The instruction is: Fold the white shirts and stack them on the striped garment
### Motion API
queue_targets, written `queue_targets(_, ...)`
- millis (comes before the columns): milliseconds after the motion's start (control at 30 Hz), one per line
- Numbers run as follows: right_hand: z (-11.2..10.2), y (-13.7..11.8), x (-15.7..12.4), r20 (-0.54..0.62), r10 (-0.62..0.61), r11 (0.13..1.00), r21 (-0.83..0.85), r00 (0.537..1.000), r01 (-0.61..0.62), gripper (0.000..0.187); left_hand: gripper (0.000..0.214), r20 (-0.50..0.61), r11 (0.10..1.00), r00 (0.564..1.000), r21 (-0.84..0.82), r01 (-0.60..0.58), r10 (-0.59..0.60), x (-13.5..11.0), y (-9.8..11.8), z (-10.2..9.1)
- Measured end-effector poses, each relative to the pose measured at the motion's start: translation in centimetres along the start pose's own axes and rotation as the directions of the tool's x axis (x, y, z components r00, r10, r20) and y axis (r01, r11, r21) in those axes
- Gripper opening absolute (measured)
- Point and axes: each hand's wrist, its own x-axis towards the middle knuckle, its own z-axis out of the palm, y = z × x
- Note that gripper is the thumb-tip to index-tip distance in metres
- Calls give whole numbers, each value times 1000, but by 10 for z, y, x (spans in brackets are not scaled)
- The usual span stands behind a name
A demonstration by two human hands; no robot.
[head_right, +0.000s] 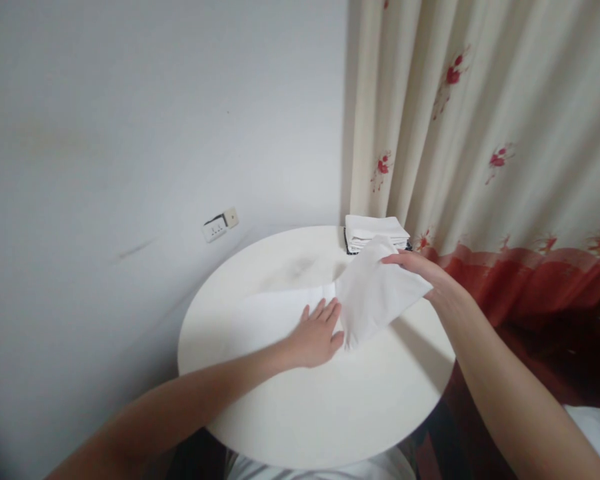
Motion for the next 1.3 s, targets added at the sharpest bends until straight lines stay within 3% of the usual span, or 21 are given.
queue_targets(233,30,-19,-9,85,-44,996,-76,995,51,24,62,-29,994,994,8,108,-107,56,-20,-27)
queue_targets(333,36,-22,-9,45,-63,986,-150,997,69,23,62,-29,993,992,-14,119,-119,59,-18,-27)
queue_targets(500,35,-23,-5,26,-74,988,-131,997,76,22,77,17,998,999,-47,33,-33,25,10,-9)
queue_targets(667,40,-24,-4,56,-79,996,-35,995,81,12,78,-84,1000,996,3,15,-15,5,30,5)
queue_targets(800,46,-28,-7,46,-99,993,-56,994,101,9,74,-74,999,996,20,-44,45,-11,29,0)
queue_targets(933,48,-29,-8,43,-132,988,-75,990,135,9,58,-140,955,944,57,-292,298,-50,23,-6)
queue_targets(1000,51,-30,-8,44,-151,986,-67,987,154,8,56,-137,927,919,-16,-374,369,-66,15,-10)
queue_targets(1067,57,-33,-10,51,-174,984,-19,983,175,5,50,-127,903,922,-192,-385,366,-71,3,-19)
queue_targets(1133,69,-38,-14,70,-203,979,30,977,202,5,43,-144,838,956,-459,-294,256,-66,-13,-32)
queue_targets(1167,77,-40,-15,85,-224,974,41,971,221,5,42,-153,766,974,-602,-226,167,-62,-22,-40)
queue_targets(1233,99,-45,-16,110,-280,960,37,954,278,6,45,-159,537,987,-834,-123,-21,-54,-39,-58)
queue_targets(1300,127,-46,-14,127,-325,945,1,937,327,8,50,-152,280,977,-954,-106,-147,-51,-54,-75)
